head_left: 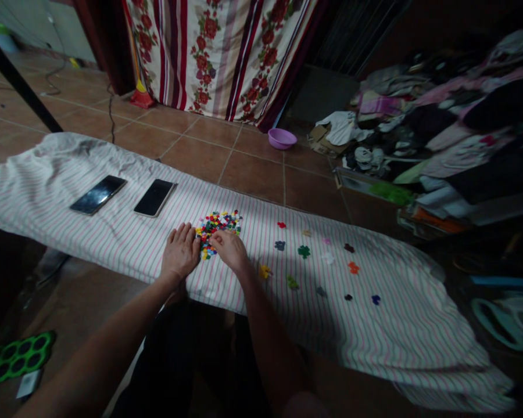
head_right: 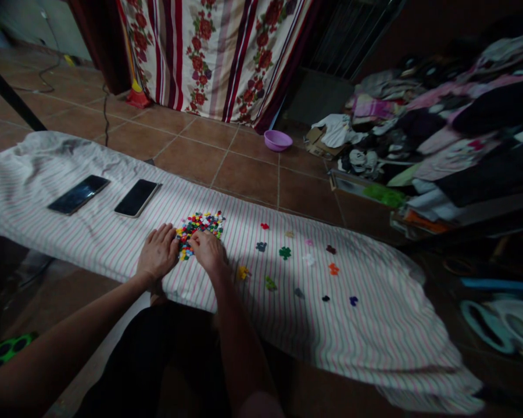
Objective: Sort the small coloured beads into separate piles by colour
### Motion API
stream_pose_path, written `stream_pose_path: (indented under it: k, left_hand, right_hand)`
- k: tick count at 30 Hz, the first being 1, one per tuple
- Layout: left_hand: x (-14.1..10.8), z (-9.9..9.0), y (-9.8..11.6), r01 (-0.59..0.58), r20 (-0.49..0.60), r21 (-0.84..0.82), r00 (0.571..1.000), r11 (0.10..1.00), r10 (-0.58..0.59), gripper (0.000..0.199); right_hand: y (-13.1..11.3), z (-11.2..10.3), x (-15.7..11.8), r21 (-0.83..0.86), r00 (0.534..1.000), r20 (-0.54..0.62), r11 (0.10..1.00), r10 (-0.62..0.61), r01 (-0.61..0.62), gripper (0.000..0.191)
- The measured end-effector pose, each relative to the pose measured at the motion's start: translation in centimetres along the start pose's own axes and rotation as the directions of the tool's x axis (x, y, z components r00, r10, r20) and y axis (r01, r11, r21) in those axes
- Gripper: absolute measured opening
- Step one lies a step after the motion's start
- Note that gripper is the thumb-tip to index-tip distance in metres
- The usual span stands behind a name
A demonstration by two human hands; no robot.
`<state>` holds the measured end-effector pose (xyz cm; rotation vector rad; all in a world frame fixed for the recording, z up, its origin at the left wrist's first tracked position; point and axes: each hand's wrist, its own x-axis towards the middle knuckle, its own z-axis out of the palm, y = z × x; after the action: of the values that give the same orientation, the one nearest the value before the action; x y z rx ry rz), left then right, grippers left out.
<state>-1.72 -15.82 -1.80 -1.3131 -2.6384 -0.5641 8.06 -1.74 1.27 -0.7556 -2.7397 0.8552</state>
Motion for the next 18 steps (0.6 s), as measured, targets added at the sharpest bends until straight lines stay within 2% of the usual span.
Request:
stream_pose_path:
  k: [6,10,13,18]
  left_hand:
    - [-0.1,-0.2,-0.1,-0.015,0.026,-0.007,1.000,1.000,0.015,0.055]
    - [-0.1,-0.1,-0.2,-0.013,0.000,-0.012,1.000,1.000,0.013,0.053]
    - [-0.1,-0.1,-0.2,-0.008,-0.010,-0.009,1.000,1.000,0.008,0.052]
    - [-0.1,-0.3,-0.1,-0.011,0.003,-0.013,1.000,1.000,0.011,0.054]
  right_hand:
    - [1.4,-0.2,-0.4,0.331,0.997,-0.077,0.944,0.030,-0.003,0.010]
    - [2.9,-0.8,-0.8,0.455,0.991,-0.116,0.890,0.070,-0.010,0.009]
    - [4.5,-1.9,-1.3,0.468,0.978,-0.184,0.884,0.099,-0.001,0.012]
    - [7.2,-4.3,-1.9,0.347,0.937,-0.299,0.935,0.183,-0.072,0.018]
